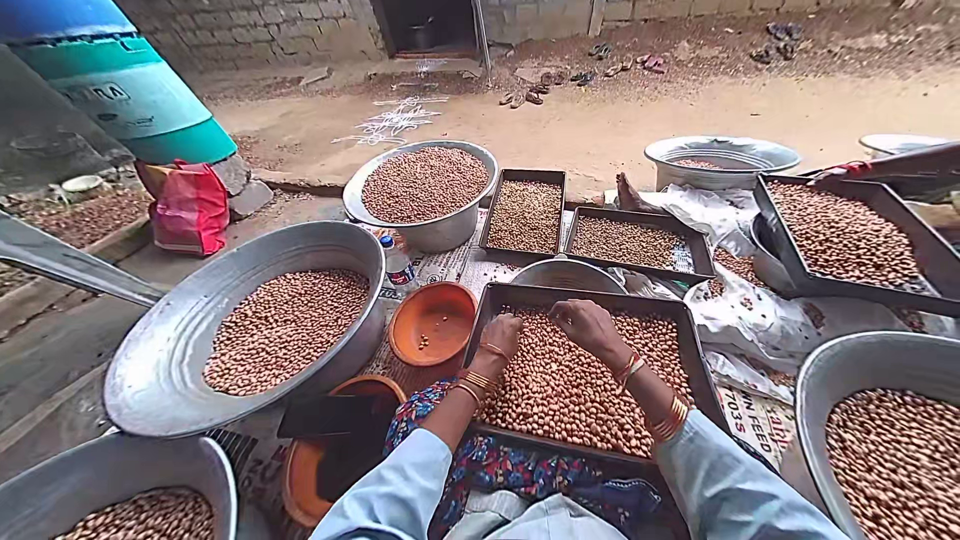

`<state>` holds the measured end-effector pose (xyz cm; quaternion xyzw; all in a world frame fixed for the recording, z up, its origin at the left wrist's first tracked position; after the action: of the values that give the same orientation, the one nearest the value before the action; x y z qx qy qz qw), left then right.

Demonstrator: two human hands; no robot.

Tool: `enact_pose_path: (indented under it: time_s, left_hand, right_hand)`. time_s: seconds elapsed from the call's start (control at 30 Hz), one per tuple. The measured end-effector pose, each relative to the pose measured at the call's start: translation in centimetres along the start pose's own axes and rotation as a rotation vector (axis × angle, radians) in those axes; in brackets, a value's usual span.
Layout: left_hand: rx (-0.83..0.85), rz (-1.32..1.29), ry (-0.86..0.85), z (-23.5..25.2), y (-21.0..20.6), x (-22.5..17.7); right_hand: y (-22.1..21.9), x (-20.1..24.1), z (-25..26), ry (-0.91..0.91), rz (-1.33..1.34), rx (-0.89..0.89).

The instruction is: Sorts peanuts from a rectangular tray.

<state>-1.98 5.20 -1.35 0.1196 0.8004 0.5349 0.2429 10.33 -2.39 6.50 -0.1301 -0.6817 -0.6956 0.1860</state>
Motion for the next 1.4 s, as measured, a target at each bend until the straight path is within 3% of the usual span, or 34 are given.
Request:
enact_pose_path:
  time_s: [0.13, 0.23, 0.4, 0.47, 0.63, 0.8, 0.87, 1.0, 1.07, 1.23, 1.4]
  left_hand:
    - [0.034, 0.052, -0.002, 0.3, -1.6, -0.6]
    - [0.010, 0.020, 0.041, 0.0, -0.2, 0.5]
    - [-0.425, -0.086, 0.235, -3.1, 8.3, 5.4]
    - [-0.361, -0.099, 0.200, -3.5, 8.0, 5.0]
    - [0.059, 0.043, 0.175, -2.6, 0.7, 2.5]
    - [0.102, 0.086, 0.198, -2.3, -0.8, 2.4]
    - [-0.003, 0.033, 0.215, -2.8, 1.7, 3.2]
    - [-0.428, -0.043, 0.291, -5.2, 8.6, 5.6]
    - [-0.369, -0.068, 0.249, -5.2, 8.3, 5.2]
    - [0.026, -0.004, 0.022, -4.1, 0.7, 0.8]
    - [0.009, 0.083, 0.009, -3.5, -1.7, -0.2]
  right_hand:
    - [-1.8, -0.5, -0.7, -0.033, -0.060, 0.115]
    - [-3.3, -0.5, -0.5, -0.018, -0.108, 0.184]
    - [-4.1, -0.2, -0.1, 0.004, -0.133, 0.221]
    - [-4.1, -0.2, -0.1, -0.001, -0.126, 0.222]
    - [-4.5, 0.0, -0.5, -0.008, -0.131, 0.230]
    - [-5.1, 0.4, -2.0, 0.004, -0.141, 0.290]
    - [-5.5, 0.8, -2.1, 0.024, -0.157, 0.309]
    - [-6.6, 1.4, -2.5, 0.060, -0.226, 0.326]
    - [-7.2, 1.3, -2.4, 0.061, -0.244, 0.358]
    - [-7.3, 1.5, -2.2, 0.062, -0.270, 0.409]
    - [-7.5, 1.0, -2.3, 0.059, -0.288, 0.463]
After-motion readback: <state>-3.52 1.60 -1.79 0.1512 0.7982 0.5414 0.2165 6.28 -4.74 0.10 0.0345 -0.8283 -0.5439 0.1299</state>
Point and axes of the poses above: each hand's wrist, its own z-axis towards the middle knuckle, its own y-axis out of the back of the hand, x = y × z, the point moved 9 cm from there along z, towards the middle knuckle, and after that the axes turned 10 degrees about y, right-handed, at the moved point
